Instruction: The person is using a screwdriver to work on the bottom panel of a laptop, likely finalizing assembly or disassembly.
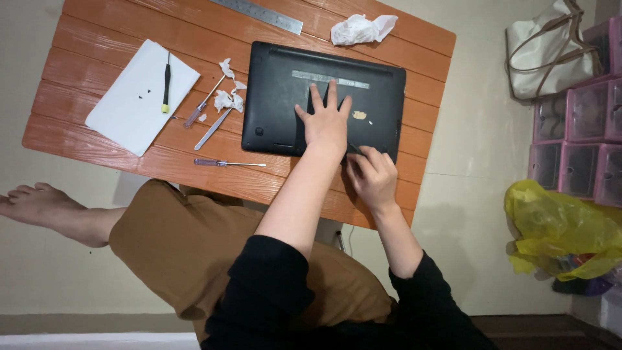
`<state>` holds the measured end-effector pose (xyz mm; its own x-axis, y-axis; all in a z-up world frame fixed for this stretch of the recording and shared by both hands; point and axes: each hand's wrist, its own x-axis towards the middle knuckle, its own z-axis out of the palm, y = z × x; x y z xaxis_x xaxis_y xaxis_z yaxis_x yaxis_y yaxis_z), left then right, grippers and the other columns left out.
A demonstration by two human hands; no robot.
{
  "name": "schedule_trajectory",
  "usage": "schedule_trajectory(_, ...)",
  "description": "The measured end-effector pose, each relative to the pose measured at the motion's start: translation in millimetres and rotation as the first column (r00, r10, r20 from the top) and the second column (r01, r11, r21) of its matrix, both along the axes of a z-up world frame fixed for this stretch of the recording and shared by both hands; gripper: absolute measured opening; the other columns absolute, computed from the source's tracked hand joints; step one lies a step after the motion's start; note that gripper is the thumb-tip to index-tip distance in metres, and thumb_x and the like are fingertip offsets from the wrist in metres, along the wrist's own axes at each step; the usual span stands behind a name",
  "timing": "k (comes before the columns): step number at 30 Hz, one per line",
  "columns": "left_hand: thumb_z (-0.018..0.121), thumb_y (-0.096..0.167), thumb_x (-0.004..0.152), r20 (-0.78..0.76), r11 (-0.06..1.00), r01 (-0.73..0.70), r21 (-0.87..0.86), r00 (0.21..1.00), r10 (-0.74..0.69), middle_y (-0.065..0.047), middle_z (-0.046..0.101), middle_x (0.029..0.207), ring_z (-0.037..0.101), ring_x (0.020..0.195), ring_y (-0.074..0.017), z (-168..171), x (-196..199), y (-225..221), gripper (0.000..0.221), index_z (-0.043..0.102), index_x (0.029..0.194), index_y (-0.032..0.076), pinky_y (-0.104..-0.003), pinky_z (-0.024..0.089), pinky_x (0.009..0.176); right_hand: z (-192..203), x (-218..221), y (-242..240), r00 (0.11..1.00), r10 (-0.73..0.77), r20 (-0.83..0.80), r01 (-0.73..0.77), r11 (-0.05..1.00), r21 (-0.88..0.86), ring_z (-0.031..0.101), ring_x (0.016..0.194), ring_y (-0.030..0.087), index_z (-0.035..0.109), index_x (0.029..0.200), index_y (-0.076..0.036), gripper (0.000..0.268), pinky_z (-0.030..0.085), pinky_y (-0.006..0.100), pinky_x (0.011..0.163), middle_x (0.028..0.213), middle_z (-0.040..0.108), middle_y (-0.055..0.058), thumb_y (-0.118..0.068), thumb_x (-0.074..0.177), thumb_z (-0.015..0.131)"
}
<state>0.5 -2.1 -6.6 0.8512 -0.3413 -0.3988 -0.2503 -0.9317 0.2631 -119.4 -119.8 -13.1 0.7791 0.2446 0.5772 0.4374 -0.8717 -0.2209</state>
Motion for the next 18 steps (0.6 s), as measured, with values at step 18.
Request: schedule_trajectory(18,0.082,-0.010,0.074,0.005,0.999,-0.015,-0.046,1.000,0.016,-0.022,0.007,0.168,0.007,0.152,-0.0545,1.7,-1.6,2.7,0.099,0.038,0.157,0.021,-0.085,0.026,0.105,-8.1,-2.7,-5.4,1.000,-0.017,-0.024,0.017,1.000,-0.005,0.065,0.073,0.024,0.076,0.095,-0.011,0.005,0.048,0.033,0.064,0.095,0.065,0.005,-0.009,0.091,0.078)
